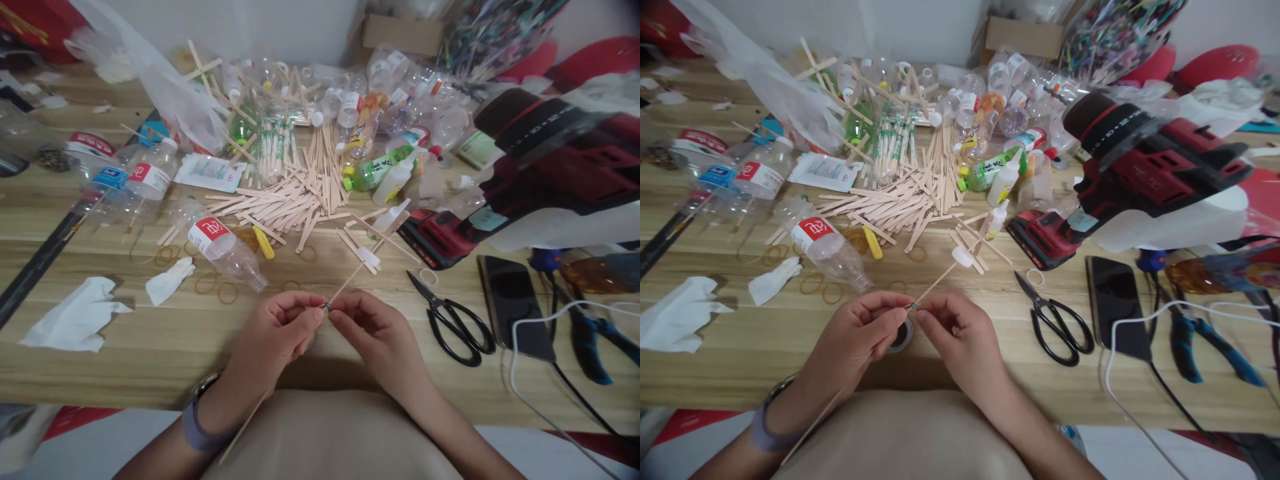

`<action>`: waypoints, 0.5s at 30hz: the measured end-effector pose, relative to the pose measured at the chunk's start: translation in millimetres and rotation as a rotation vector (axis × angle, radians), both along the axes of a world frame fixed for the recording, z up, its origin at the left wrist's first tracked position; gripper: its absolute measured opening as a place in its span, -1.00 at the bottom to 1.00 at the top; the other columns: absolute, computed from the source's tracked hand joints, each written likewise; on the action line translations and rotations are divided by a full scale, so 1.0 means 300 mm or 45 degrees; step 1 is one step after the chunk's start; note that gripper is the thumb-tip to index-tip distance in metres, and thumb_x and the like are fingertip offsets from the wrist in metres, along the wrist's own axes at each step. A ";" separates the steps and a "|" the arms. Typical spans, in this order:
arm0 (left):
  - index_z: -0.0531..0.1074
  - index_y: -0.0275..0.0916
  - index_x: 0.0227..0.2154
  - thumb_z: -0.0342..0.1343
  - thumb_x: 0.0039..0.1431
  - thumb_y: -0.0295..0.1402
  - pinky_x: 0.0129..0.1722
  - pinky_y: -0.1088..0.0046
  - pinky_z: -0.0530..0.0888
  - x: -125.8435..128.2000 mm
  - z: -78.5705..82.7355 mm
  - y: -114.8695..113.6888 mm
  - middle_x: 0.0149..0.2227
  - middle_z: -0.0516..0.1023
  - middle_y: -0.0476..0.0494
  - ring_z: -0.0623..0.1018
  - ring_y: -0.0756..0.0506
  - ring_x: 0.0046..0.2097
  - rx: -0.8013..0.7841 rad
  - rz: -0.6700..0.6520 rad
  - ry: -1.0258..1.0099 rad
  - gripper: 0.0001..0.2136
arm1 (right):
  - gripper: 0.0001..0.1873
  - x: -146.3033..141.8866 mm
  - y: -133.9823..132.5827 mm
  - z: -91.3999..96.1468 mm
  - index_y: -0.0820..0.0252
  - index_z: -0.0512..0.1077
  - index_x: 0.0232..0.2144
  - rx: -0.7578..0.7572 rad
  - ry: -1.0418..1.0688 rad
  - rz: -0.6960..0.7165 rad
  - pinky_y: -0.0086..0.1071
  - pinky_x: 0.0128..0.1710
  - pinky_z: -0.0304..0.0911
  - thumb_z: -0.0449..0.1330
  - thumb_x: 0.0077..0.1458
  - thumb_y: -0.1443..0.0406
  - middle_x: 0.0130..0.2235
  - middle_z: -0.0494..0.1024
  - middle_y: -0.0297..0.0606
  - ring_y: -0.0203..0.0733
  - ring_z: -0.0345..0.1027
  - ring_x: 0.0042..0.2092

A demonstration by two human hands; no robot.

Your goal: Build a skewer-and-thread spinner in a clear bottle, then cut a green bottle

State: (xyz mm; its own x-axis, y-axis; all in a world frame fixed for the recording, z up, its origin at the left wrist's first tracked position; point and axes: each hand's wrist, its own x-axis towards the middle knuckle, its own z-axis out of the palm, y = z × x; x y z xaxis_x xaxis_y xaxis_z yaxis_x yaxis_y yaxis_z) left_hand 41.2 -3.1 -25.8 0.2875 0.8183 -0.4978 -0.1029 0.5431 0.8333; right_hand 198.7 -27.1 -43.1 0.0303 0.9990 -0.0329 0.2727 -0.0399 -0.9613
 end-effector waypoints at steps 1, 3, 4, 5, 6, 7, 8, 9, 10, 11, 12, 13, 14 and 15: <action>0.52 -0.28 -0.32 0.22 0.00 -0.26 -0.67 0.61 0.02 -0.001 0.000 -0.001 -0.76 0.21 0.20 0.11 0.13 -0.68 0.013 0.002 0.012 -0.79 | -0.88 0.000 -0.001 0.004 0.14 0.47 -0.46 0.071 -0.030 -0.002 -0.46 -0.54 0.18 0.20 0.11 0.28 -0.52 0.45 -0.38 -0.32 0.24 -0.52; 0.52 -0.28 -0.31 0.22 0.01 -0.27 -0.66 0.61 0.04 0.000 0.000 -0.001 -0.74 0.23 0.19 0.13 0.12 -0.66 0.047 -0.001 0.049 -0.79 | -0.88 0.001 -0.003 0.014 0.13 0.45 -0.47 0.250 -0.130 0.002 -0.47 -0.52 0.19 0.20 0.12 0.36 -0.53 0.41 -0.41 -0.33 0.24 -0.51; 0.52 -0.27 -0.31 0.21 0.02 -0.28 -0.66 0.61 0.05 0.000 -0.001 -0.002 -0.73 0.25 0.18 0.14 0.12 -0.66 0.064 -0.008 0.071 -0.80 | -0.86 0.002 -0.004 0.018 0.13 0.45 -0.46 0.341 -0.194 0.013 -0.47 -0.51 0.19 0.19 0.12 0.41 -0.52 0.40 -0.41 -0.33 0.25 -0.50; 0.53 -0.26 -0.30 0.21 0.02 -0.28 -0.66 0.61 0.05 0.001 -0.002 -0.003 -0.72 0.26 0.18 0.16 0.12 -0.65 0.080 -0.018 0.090 -0.80 | -0.85 0.003 -0.005 0.022 0.13 0.44 -0.45 0.428 -0.265 0.026 -0.48 -0.50 0.21 0.18 0.12 0.44 -0.51 0.40 -0.41 -0.33 0.26 -0.49; 0.53 -0.26 -0.30 0.21 0.03 -0.28 -0.66 0.61 0.06 0.003 -0.003 -0.004 -0.71 0.27 0.17 0.16 0.12 -0.65 0.093 -0.030 0.109 -0.80 | -0.84 0.005 -0.004 0.025 0.13 0.45 -0.43 0.506 -0.336 0.041 -0.48 -0.49 0.22 0.17 0.13 0.46 -0.49 0.42 -0.39 -0.33 0.29 -0.47; 0.53 -0.26 -0.29 0.20 0.04 -0.28 -0.65 0.60 0.07 0.004 -0.004 -0.005 -0.70 0.28 0.17 0.17 0.11 -0.65 0.100 -0.041 0.126 -0.81 | -0.83 0.006 -0.004 0.025 0.14 0.45 -0.41 0.577 -0.407 0.052 -0.48 -0.48 0.24 0.17 0.14 0.48 -0.46 0.44 -0.37 -0.32 0.32 -0.45; 0.53 -0.25 -0.29 0.20 0.05 -0.28 -0.65 0.60 0.07 0.005 -0.005 -0.007 -0.70 0.28 0.17 0.18 0.11 -0.64 0.104 -0.050 0.139 -0.81 | -0.84 0.009 -0.003 0.025 0.14 0.46 -0.38 0.643 -0.477 0.060 -0.47 -0.46 0.26 0.16 0.15 0.48 -0.44 0.47 -0.33 -0.31 0.35 -0.43; 0.53 -0.25 -0.28 0.20 0.06 -0.28 -0.65 0.60 0.08 0.006 -0.006 -0.008 -0.70 0.27 0.17 0.19 0.11 -0.64 0.106 -0.057 0.149 -0.81 | -0.84 0.011 -0.003 0.023 0.15 0.46 -0.36 0.709 -0.546 0.067 -0.45 -0.45 0.28 0.16 0.16 0.48 -0.42 0.49 -0.30 -0.29 0.37 -0.41; 0.53 -0.25 -0.28 0.20 0.06 -0.27 -0.65 0.60 0.08 0.007 -0.006 -0.010 -0.70 0.27 0.17 0.19 0.10 -0.63 0.104 -0.062 0.157 -0.81 | -0.85 0.014 -0.002 0.020 0.16 0.46 -0.35 0.775 -0.609 0.071 -0.44 -0.44 0.29 0.15 0.17 0.48 -0.41 0.51 -0.27 -0.27 0.38 -0.40; 0.53 -0.25 -0.28 0.19 0.07 -0.27 -0.65 0.60 0.08 0.007 -0.007 -0.011 -0.70 0.27 0.17 0.20 0.10 -0.63 0.102 -0.065 0.164 -0.81 | -0.85 0.017 -0.001 0.018 0.18 0.47 -0.35 0.834 -0.666 0.077 -0.41 -0.44 0.29 0.15 0.18 0.47 -0.40 0.52 -0.25 -0.25 0.38 -0.40; 0.53 -0.25 -0.28 0.19 0.08 -0.26 -0.65 0.60 0.09 0.007 -0.008 -0.012 -0.69 0.27 0.17 0.21 0.10 -0.63 0.099 -0.067 0.170 -0.81 | -0.85 0.020 0.000 0.016 0.19 0.47 -0.36 0.884 -0.719 0.088 -0.39 -0.44 0.29 0.15 0.18 0.47 -0.41 0.54 -0.24 -0.24 0.37 -0.41; 0.52 -0.25 -0.28 0.19 0.09 -0.26 -0.64 0.60 0.09 0.006 -0.008 -0.014 -0.69 0.28 0.16 0.21 0.10 -0.62 0.097 -0.069 0.175 -0.81 | -0.85 0.023 0.001 0.016 0.19 0.47 -0.38 0.929 -0.769 0.103 -0.37 -0.45 0.27 0.16 0.18 0.47 -0.42 0.54 -0.23 -0.22 0.35 -0.43; 0.52 -0.25 -0.27 0.19 0.10 -0.25 -0.64 0.60 0.09 0.005 -0.008 -0.015 -0.68 0.29 0.16 0.22 0.10 -0.62 0.094 -0.069 0.178 -0.81 | -0.84 0.026 0.002 0.017 0.20 0.47 -0.40 0.963 -0.818 0.122 -0.35 -0.46 0.26 0.16 0.18 0.48 -0.43 0.55 -0.22 -0.22 0.34 -0.44; 0.51 -0.25 -0.26 0.19 0.11 -0.25 -0.64 0.60 0.09 0.004 -0.008 -0.016 -0.68 0.29 0.16 0.22 0.10 -0.62 0.089 -0.069 0.177 -0.80 | -0.82 0.029 0.003 0.019 0.19 0.47 -0.42 0.990 -0.862 0.143 -0.33 -0.46 0.25 0.15 0.17 0.48 -0.44 0.56 -0.22 -0.21 0.32 -0.45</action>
State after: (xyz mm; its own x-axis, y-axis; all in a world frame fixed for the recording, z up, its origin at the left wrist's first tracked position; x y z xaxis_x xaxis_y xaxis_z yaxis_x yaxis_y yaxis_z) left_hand 42.3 -7.9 -28.4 0.2648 0.8374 -0.4781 0.0438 0.4848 0.8735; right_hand 207.3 -26.3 -37.5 -0.2922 0.7353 0.6115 0.7294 0.5849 -0.3549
